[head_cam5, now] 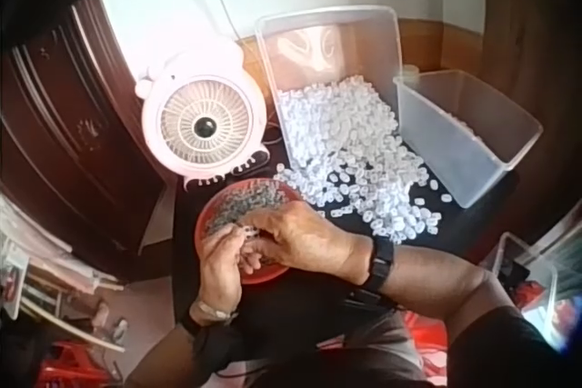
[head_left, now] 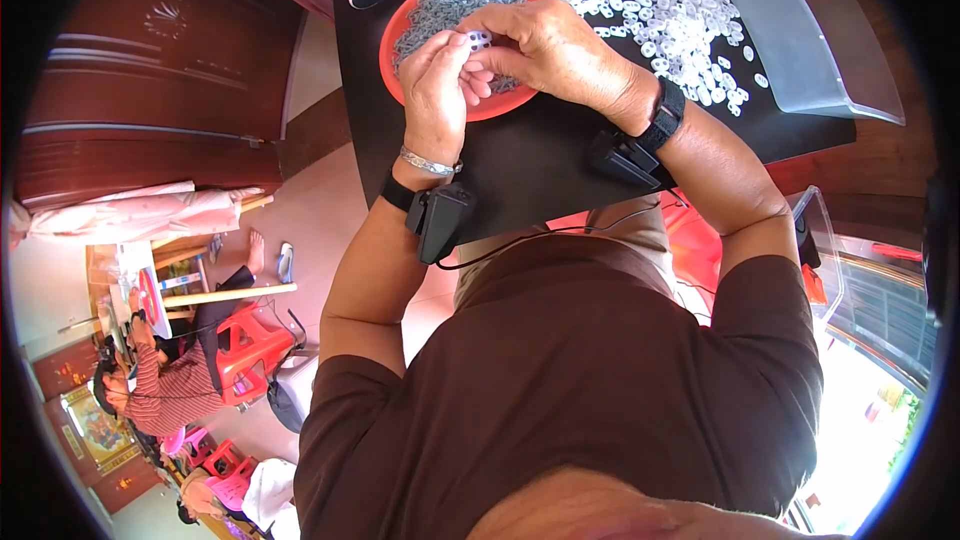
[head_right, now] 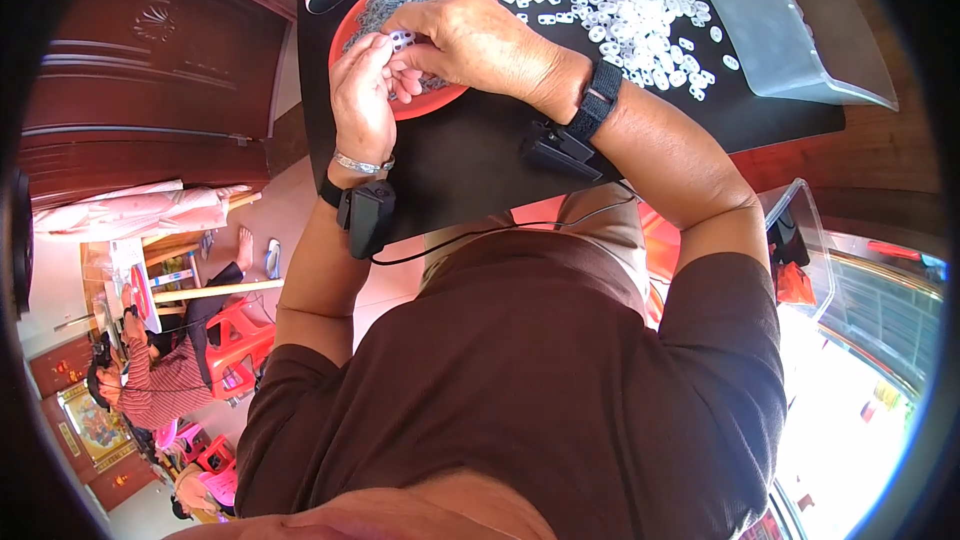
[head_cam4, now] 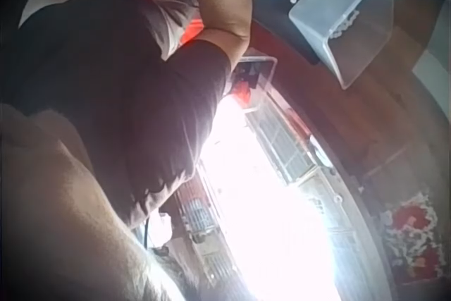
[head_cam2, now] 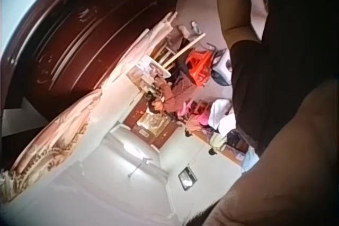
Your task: The recorder is manually assembling small white plastic components by inserting grey pieces into them.
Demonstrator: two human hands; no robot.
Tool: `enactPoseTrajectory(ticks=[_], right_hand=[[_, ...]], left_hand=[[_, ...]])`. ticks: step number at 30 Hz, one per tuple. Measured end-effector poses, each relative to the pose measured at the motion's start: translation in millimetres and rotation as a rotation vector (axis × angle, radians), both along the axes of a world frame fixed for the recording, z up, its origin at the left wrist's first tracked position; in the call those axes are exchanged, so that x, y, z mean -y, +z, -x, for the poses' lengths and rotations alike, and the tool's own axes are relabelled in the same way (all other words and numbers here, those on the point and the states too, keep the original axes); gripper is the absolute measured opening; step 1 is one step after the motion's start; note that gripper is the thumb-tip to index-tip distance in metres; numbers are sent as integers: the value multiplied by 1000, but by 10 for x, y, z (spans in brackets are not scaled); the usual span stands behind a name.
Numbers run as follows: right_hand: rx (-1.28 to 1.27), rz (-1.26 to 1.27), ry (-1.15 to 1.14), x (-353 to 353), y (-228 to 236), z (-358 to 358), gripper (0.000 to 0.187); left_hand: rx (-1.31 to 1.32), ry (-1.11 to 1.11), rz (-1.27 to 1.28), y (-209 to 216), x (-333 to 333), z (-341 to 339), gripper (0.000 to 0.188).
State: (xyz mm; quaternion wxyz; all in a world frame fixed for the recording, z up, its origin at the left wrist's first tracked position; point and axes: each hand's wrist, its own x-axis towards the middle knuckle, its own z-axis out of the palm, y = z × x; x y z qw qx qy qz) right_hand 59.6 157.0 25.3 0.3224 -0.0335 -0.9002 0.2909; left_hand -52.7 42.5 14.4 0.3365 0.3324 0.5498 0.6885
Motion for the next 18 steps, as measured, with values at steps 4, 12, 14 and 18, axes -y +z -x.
enactPoseTrajectory(ticks=[4,12,14,18], right_hand=[[7,11,14,6,3,0,25],[-150,-89,20,39,23,-4,12],[-107,-38,54,45,19,-3,14],[-96,-27,45,34,2,40,13]], left_hand=[[-25,-3,-2,8,20,-5,26],[-90,-65,0,17,45,1,26],[-23,-15,-46,15,50,-30,24],[-92,-45,-5,14,39,21,24]])
